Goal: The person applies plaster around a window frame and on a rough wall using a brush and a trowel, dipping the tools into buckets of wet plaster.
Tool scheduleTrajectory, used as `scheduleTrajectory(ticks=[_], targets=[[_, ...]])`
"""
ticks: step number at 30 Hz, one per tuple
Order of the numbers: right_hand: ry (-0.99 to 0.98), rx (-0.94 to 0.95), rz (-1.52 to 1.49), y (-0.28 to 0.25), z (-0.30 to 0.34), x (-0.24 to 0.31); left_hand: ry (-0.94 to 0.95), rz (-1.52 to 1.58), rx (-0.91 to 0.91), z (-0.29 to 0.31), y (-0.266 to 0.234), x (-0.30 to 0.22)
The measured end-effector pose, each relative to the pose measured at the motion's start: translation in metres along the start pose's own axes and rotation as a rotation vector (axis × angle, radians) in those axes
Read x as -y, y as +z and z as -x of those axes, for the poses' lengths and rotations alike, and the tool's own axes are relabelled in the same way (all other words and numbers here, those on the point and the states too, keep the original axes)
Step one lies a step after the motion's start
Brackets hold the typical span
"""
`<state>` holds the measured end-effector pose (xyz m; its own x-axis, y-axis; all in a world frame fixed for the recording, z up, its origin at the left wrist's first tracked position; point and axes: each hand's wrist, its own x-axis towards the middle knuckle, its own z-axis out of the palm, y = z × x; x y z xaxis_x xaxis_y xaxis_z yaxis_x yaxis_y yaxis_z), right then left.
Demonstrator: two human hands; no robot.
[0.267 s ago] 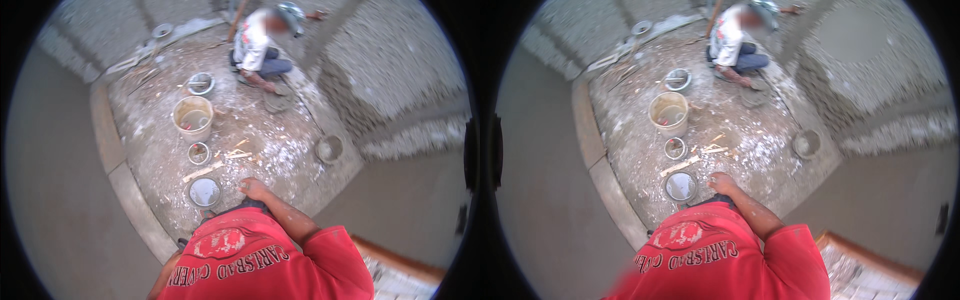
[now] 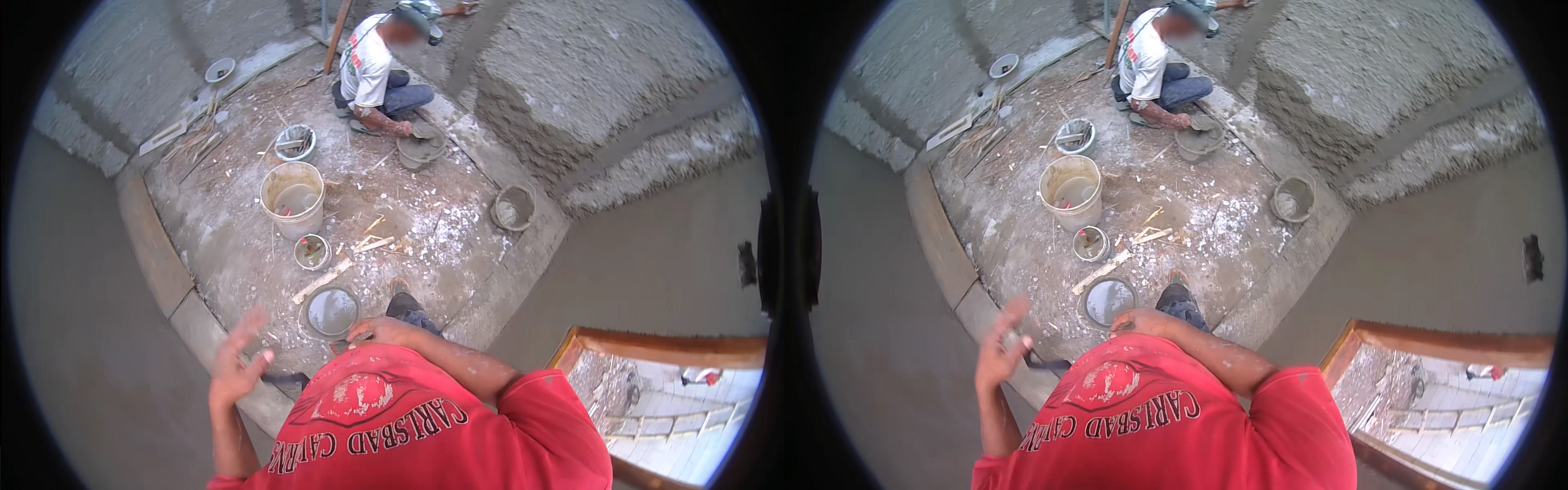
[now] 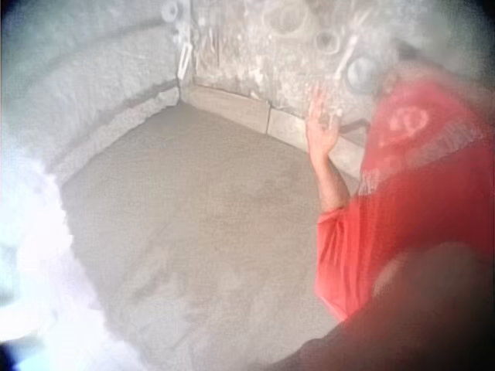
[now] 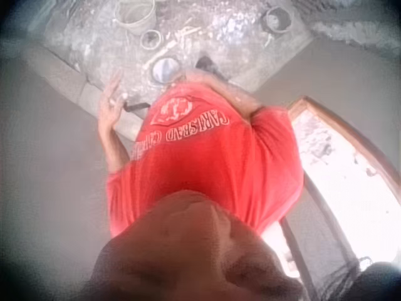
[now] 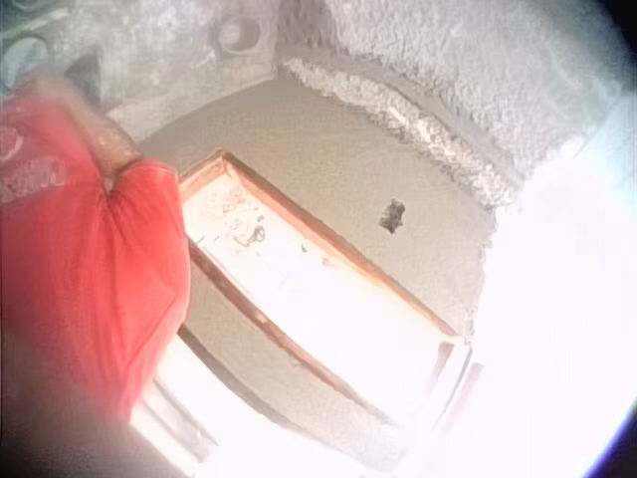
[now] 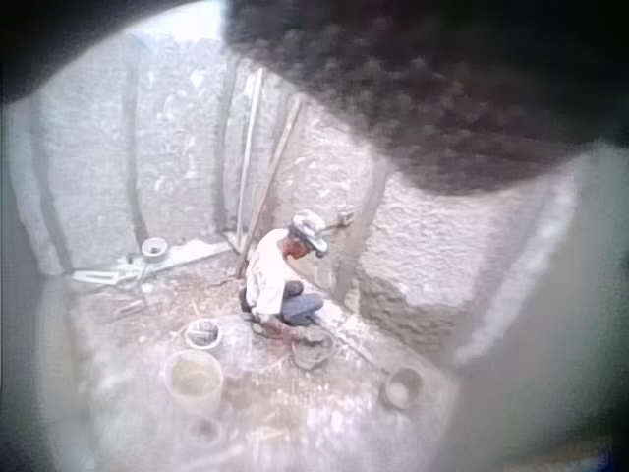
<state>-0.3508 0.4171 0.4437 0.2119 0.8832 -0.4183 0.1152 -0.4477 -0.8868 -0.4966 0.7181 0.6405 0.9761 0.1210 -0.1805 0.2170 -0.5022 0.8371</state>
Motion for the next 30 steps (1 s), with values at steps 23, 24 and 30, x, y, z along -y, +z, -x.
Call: scheduleTrajectory(ticks=[23, 24, 30], targets=[[0.933, -0.738, 0.031, -0.039, 0.259, -0.341, -0.490, -0.046, 0.614, -0.118, 0.229, 0.030], [0.919, -0.741, -0.004, -0.036, 0.280, -0.358, -0.462, -0.071, 0.669, -0.136, 0.235, 0.014], [0.904, -1.340, -0.607, 0.008, 0.274, -0.365, -0.299, -0.414, 0.962, -0.262, 0.228, -0.121]])
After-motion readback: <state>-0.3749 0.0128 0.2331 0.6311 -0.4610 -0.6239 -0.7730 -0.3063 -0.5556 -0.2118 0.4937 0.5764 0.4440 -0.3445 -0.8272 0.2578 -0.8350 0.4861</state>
